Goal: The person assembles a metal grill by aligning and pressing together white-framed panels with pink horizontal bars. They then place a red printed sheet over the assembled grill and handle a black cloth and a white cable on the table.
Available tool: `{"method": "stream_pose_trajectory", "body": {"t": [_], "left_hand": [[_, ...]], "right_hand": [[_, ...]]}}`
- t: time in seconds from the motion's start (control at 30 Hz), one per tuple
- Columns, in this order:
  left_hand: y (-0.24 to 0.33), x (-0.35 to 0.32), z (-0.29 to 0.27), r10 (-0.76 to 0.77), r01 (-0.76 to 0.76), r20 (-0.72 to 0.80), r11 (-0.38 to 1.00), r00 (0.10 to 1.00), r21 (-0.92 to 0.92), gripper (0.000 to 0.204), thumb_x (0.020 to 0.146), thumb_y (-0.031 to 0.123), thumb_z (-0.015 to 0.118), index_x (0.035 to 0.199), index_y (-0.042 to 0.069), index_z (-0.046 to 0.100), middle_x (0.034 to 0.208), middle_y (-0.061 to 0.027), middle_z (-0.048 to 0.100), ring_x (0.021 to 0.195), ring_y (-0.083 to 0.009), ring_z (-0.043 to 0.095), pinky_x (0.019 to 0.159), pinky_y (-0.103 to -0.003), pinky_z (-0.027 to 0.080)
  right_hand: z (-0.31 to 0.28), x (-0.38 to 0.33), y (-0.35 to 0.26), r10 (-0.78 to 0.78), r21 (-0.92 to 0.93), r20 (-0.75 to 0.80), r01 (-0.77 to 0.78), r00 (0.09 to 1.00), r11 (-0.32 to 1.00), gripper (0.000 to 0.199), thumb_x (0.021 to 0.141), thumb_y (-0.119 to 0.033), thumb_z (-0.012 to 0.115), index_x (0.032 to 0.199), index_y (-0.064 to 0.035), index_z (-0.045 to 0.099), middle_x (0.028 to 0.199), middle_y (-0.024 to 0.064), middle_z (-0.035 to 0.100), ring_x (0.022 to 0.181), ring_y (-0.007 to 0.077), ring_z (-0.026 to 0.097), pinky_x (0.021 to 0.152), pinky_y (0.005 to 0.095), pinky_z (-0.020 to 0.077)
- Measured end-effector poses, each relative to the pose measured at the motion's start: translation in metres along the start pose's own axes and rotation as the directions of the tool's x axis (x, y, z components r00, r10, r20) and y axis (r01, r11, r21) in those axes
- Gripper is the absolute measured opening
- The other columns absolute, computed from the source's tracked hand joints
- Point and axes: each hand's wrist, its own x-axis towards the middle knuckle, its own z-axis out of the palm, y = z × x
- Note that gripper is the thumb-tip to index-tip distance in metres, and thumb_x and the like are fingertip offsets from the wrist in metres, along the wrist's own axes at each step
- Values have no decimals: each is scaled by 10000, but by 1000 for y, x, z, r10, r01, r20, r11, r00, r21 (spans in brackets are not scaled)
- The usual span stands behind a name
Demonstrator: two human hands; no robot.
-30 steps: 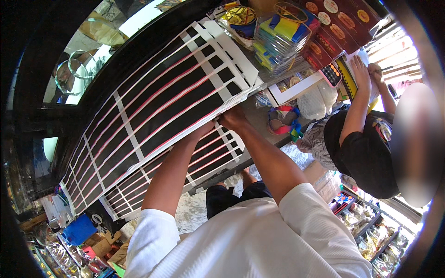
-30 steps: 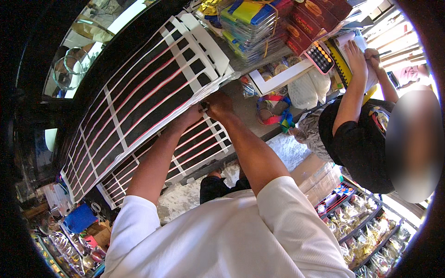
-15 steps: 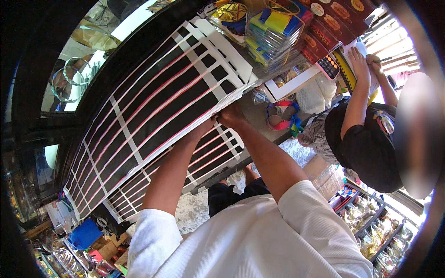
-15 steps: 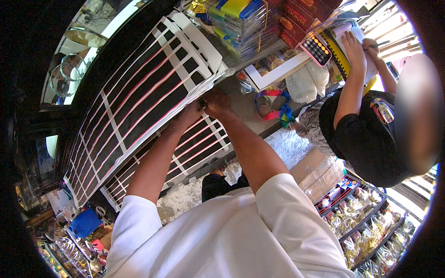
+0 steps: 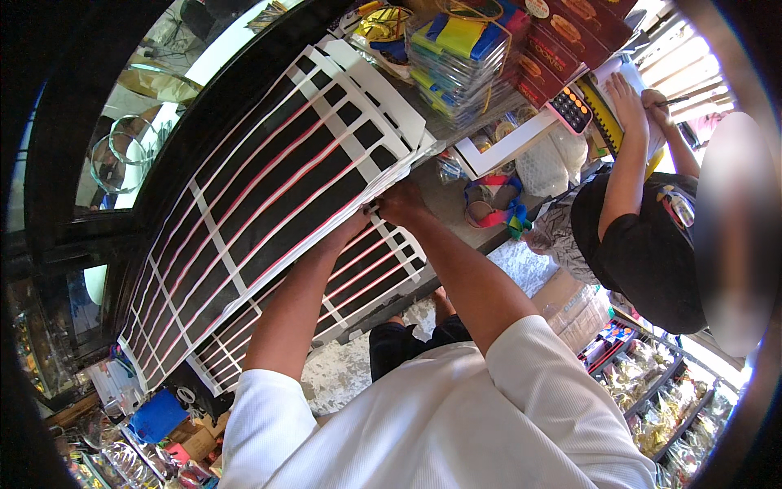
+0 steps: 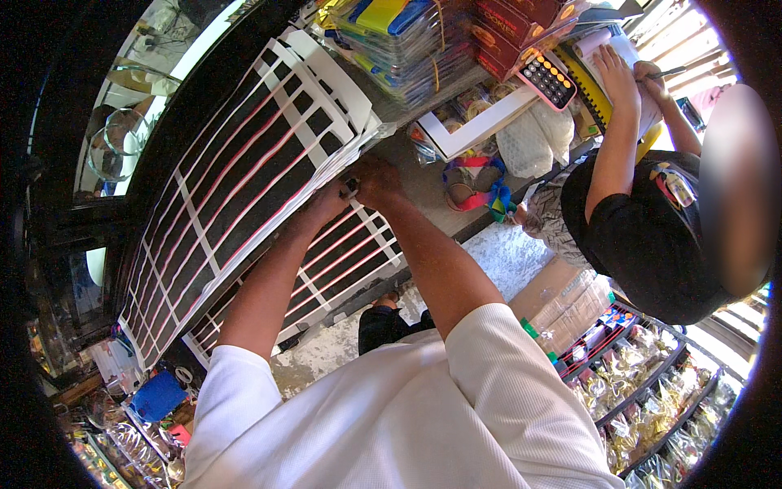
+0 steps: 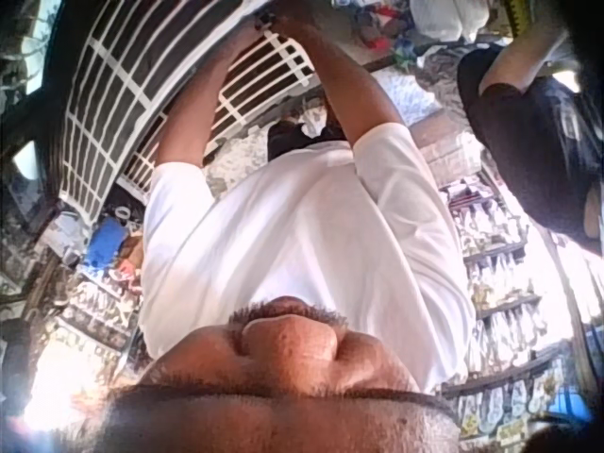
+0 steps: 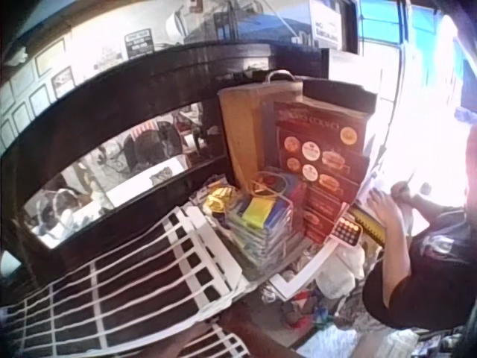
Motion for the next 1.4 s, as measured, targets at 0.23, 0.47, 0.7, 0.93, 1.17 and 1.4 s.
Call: {"method": "stream_pose_trajectory", "body": {"t": [0.23,0.47,0.7,0.93,1.17,1.4], "left_hand": [[4,11,1,121,-121,-8,992,993,-31,607,1023,316,730,1514,10,547,1481,-328,595,1389,-478,595,1166,-590,493],[-1,11,11,131,-139,-69,982,989,-131,583,1042,279,706,1537,29,525,1503,-313,586,1405,-491,579,1164,-584,506],[-1,-1,-7,26,-23,19,991,999,-130,625,955,388,803,1442,43,617,1426,-312,651,1348,-485,628,1096,-569,549],[15,-43,-12,27,-42,-164,995,986,-90,485,972,302,787,1343,24,644,1252,-284,714,1201,-445,709,981,-550,594],[41,-219,56,-241,100,-473,948,847,-303,391,954,151,739,1311,19,646,1275,-214,640,1206,-434,615,1012,-563,530],[35,-309,101,-556,403,-379,818,740,-411,646,994,233,753,1568,29,537,1683,-251,438,1585,-486,377,1251,-654,352]], "right_hand": [[-9,-2,-7,43,1,29,-43,999,999,430,886,-209,787,1314,-176,769,1474,167,671,1404,366,621,1181,510,510],[-4,-1,-5,16,84,-67,-10,998,996,387,839,-223,811,1203,-94,785,1283,212,737,1247,425,685,1076,533,562],[4,-2,7,-77,199,-102,96,992,975,379,821,-204,813,1176,-76,779,1197,228,761,1171,457,708,1033,547,572],[-1,3,31,-54,333,-66,73,996,940,358,942,-179,722,1275,-50,712,1235,228,757,1188,467,703,1034,533,570],[-12,-93,65,234,480,-20,-196,972,855,348,997,-105,711,1332,-33,650,1134,189,761,1083,298,766,916,412,596],[-7,-109,43,210,403,-61,-168,976,900,418,964,-178,717,1348,-25,662,1202,268,761,1128,477,734,951,550,595]]}}
